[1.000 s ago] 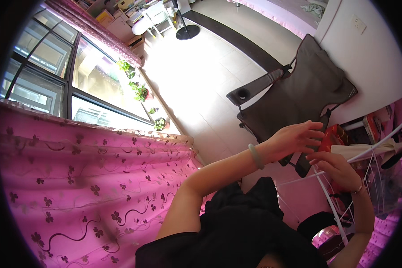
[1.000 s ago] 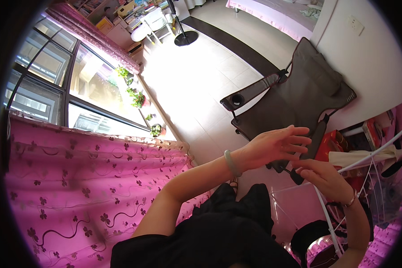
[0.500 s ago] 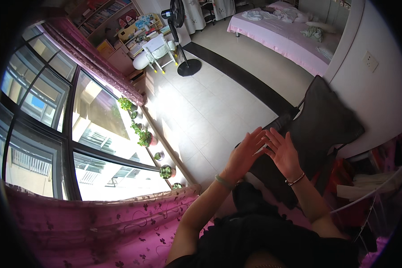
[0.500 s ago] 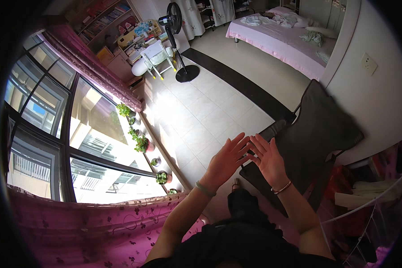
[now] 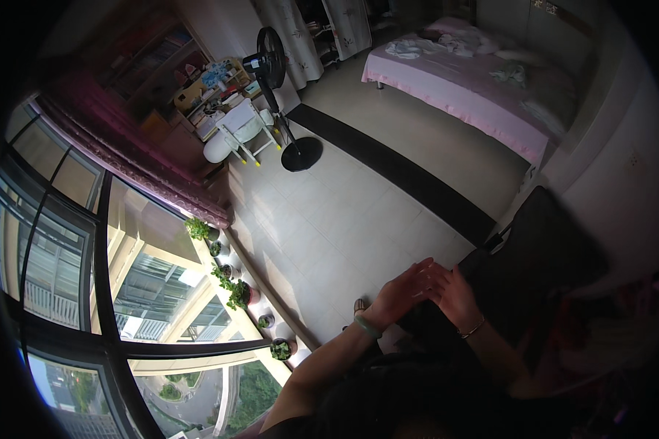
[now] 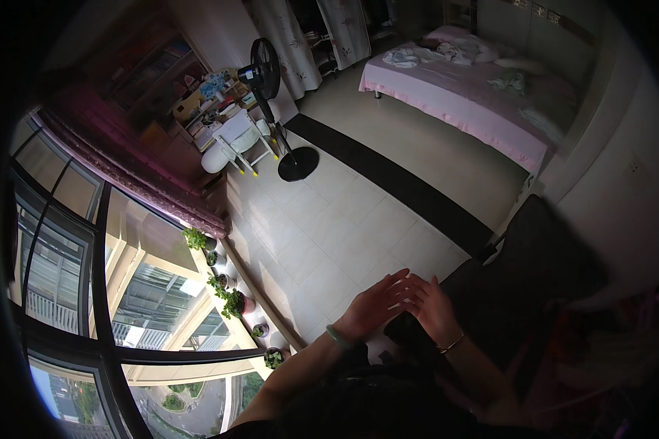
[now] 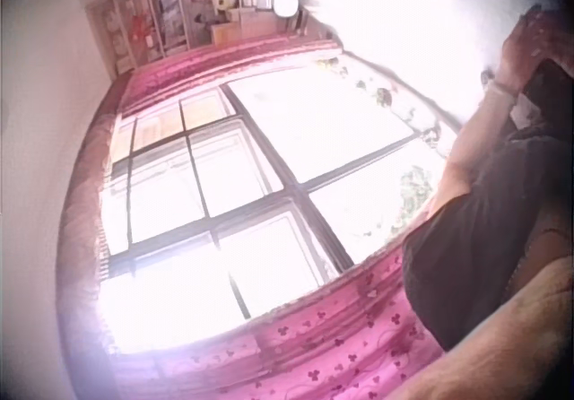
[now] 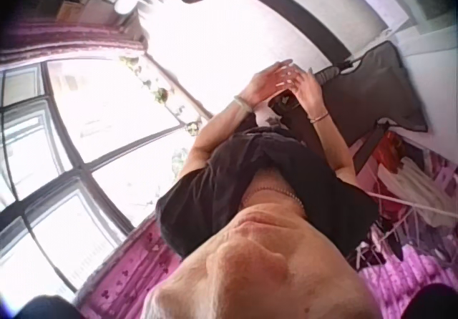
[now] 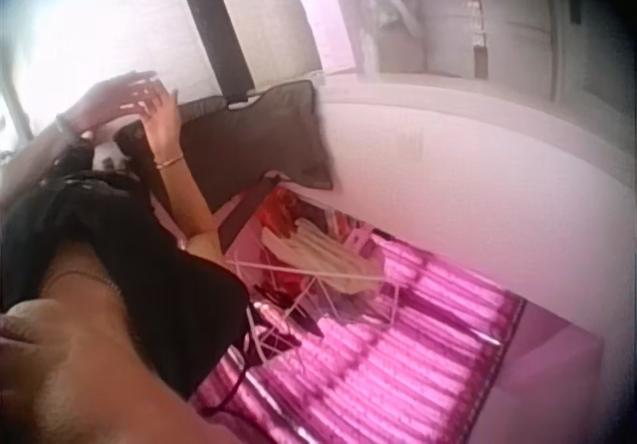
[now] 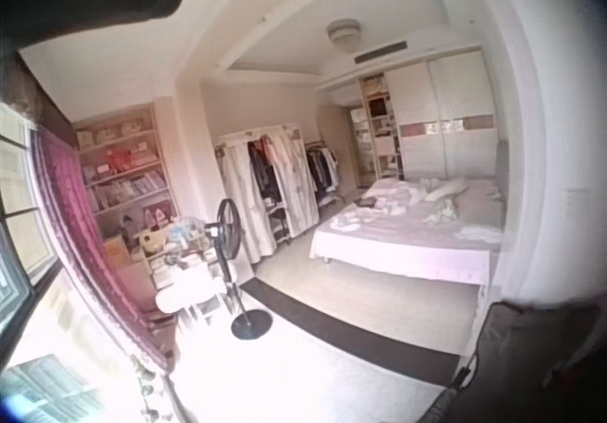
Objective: The person unpacks a small bag containing a face mask and a checkered cloth, then hangs the mask on a drying rack. They then move to the bed, smooth the sheets, and fold a light green garment by hand.
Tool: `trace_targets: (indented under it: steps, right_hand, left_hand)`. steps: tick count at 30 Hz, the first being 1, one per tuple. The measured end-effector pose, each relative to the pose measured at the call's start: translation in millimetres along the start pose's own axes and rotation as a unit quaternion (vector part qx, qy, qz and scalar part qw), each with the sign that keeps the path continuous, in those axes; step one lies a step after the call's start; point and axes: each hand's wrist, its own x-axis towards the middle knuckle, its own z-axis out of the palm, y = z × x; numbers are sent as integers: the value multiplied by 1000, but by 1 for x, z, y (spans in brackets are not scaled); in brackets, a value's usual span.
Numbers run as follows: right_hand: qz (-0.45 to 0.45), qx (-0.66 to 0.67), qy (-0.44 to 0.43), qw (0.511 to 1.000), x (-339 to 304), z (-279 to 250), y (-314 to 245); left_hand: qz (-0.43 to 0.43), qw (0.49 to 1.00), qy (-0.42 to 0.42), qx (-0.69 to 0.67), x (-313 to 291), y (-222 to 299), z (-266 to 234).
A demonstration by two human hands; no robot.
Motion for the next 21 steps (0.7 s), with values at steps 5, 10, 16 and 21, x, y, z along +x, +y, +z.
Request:
trace_targets:
  steps: [5,10,16,21]
  right_hand:
    - [-22,40,109,993,74,0,-4]
    - [-45,28,70,996,164,29,-27]
    - [-32,26,88,995,275,57,-57]
    - [-69,19,160,985,317,65,-88]
  left_hand:
    - [-22,987,-65,145,59,54,-65]
    - [-78,987,-112,85,107,149,-91]
    - [-90,993,-57,53,167,271,-104]
    - [-109,991,-65,33,223,311,-125]
